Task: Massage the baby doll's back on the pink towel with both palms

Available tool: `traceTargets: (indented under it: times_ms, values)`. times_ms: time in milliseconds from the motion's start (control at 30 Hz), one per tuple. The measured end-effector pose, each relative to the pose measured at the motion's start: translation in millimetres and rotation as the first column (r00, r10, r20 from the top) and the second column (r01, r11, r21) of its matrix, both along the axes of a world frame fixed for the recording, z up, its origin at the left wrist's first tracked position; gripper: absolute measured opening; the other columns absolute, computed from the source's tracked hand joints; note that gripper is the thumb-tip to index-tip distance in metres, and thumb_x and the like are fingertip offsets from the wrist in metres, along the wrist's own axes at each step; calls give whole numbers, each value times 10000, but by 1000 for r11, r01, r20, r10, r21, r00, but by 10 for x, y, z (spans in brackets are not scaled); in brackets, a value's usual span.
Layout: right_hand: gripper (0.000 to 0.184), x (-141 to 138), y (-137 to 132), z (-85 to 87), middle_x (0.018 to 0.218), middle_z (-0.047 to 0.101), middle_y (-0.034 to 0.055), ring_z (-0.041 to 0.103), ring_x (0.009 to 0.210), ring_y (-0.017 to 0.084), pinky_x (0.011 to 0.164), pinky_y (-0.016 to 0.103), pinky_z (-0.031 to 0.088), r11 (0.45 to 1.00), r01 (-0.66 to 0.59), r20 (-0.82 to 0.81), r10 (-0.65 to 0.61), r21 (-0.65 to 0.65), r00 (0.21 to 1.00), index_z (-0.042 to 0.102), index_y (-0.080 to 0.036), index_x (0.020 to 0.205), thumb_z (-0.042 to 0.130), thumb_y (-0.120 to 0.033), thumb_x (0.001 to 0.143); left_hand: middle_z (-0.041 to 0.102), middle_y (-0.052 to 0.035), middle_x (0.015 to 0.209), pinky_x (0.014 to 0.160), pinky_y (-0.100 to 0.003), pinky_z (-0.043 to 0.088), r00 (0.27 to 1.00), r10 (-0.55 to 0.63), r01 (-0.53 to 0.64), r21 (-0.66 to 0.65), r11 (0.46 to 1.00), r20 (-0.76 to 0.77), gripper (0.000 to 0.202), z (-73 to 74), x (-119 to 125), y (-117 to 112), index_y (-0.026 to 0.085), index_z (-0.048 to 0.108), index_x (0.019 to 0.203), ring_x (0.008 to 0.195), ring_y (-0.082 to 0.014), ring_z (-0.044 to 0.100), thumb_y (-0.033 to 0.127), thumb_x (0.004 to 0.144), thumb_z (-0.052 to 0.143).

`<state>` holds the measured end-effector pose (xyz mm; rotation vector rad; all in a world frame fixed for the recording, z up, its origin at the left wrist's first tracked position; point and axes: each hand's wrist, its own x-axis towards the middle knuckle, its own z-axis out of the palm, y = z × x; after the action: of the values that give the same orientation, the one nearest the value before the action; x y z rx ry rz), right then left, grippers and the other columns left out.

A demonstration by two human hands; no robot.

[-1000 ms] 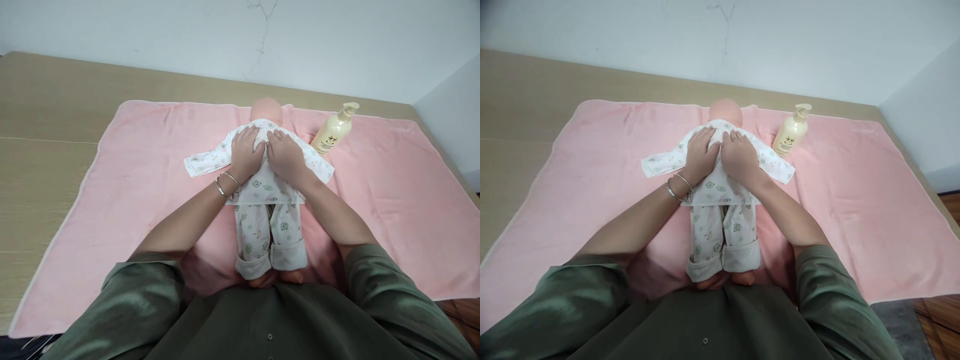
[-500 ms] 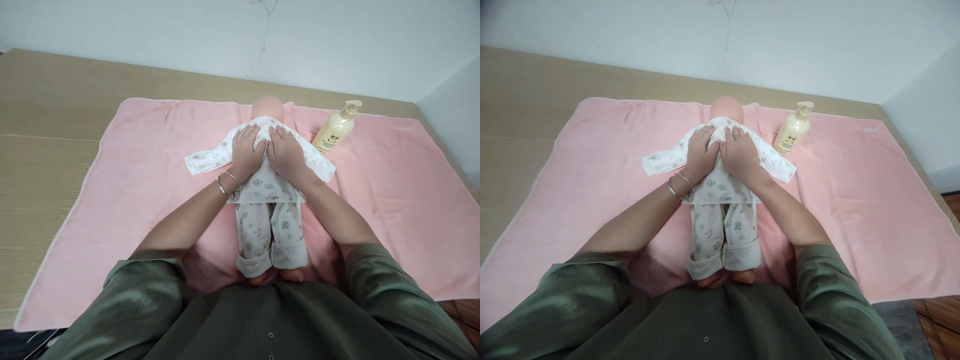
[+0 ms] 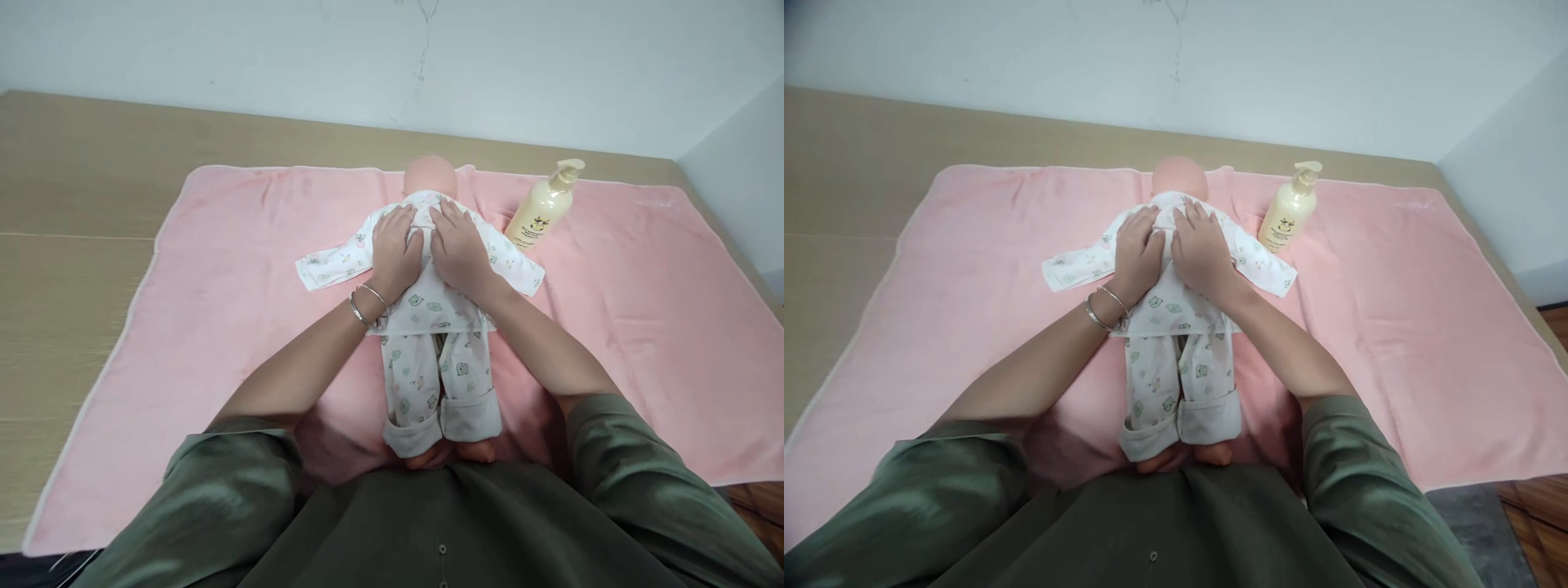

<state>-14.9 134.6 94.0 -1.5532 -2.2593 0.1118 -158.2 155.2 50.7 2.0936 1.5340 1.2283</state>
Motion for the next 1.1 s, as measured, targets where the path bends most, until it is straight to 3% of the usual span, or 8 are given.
traceTargets:
  times_ms: [200, 367, 533, 767, 900, 1000, 1033, 1100]
  values:
    - [524, -29, -107, 156, 1599, 354, 160, 277, 1520, 273, 1262, 507, 238, 999, -22, 5, 22, 29, 1000, 423, -72, 1472, 286, -166, 976, 633, -98, 1375, 1207, -474, 381, 1000, -19, 18, 18, 1000, 23, 435, -5, -3, 3, 196, 636, 1254, 1339, -276, 541, 319, 894, 423]
    - [507, -30, -51, 63, 1581, 369, 200, 278, 1514, 318, 1245, 552, 251, 1000, 19, 16, -19, -5, 1000, 446, -41, 1450, 321, -192, 982, 638, -95, 1370, 1211, -463, 381, 1000, -3, 2, 18, 1000, 18, 435, -3, -3, 5, 190, 642, 1253, 1338, -268, 543, 305, 879, 449]
    - [504, -30, -78, 129, 1617, 300, 191, 225, 1529, 346, 1247, 539, 256, 999, 23, 18, -24, 39, 1000, 446, -39, 1460, 370, -199, 988, 642, -103, 1365, 1203, -452, 394, 1000, 4, -4, 10, 1000, 11, 457, 33, 12, -18, 166, 651, 1257, 1331, -264, 551, 290, 872, 438]
    - [470, -118, -140, 69, 1559, 410, 195, 339, 1482, 338, 1221, 546, 293, 1000, 24, 33, -24, 13, 999, 490, -52, 1435, 387, -169, 992, 642, -103, 1366, 1216, -458, 389, 999, 5, -4, -38, 999, 49, 477, 100, 13, -31, 156, 675, 1223, 1325, -263, 558, 225, 812, 443]
    - [496, -50, -215, 346, 1613, 301, 208, 284, 1504, 364, 1218, 583, 275, 999, -7, 63, 10, -42, 998, 473, -60, 1456, 449, -179, 975, 663, -76, 1334, 1246, -500, 353, 994, 14, -3, -107, 994, 105, 473, 192, 17, -34, 189, 703, 1172, 1357, -274, 532, 180, 779, 440]
    - [552, 116, -282, 715, 1661, 193, 155, 166, 1550, 319, 1264, 552, 184, 996, 48, 44, -45, -76, 998, 369, -102, 1528, 443, -182, 988, 549, -52, 1478, 1302, -609, 130, 990, 109, -100, -111, 989, 85, 417, 331, 117, -92, 222, 712, 1118, 1528, -329, 282, 168, 754, 517]
    - [576, 203, -286, 822, 1672, 150, 152, 116, 1560, 315, 1274, 543, 149, 993, 83, 22, -81, -84, 996, 311, -100, 1554, 431, -202, 1001, 505, -36, 1519, 1299, -628, 87, 991, 105, -99, -82, 992, 82, 403, 394, 179, -116, 233, 709, 1112, 1550, -337, 217, 170, 751, 541]
    - [641, 428, -239, 953, 1679, 60, 178, 20, 1564, 338, 1277, 554, 93, 981, 170, -40, -174, -93, 984, 181, -67, 1589, 410, -264, 1023, 487, -17, 1534, 1295, -622, 136, 995, 7, -4, -22, 1000, 99, 372, 537, 350, -139, 250, 691, 1130, 1545, -327, 237, 194, 789, 551]
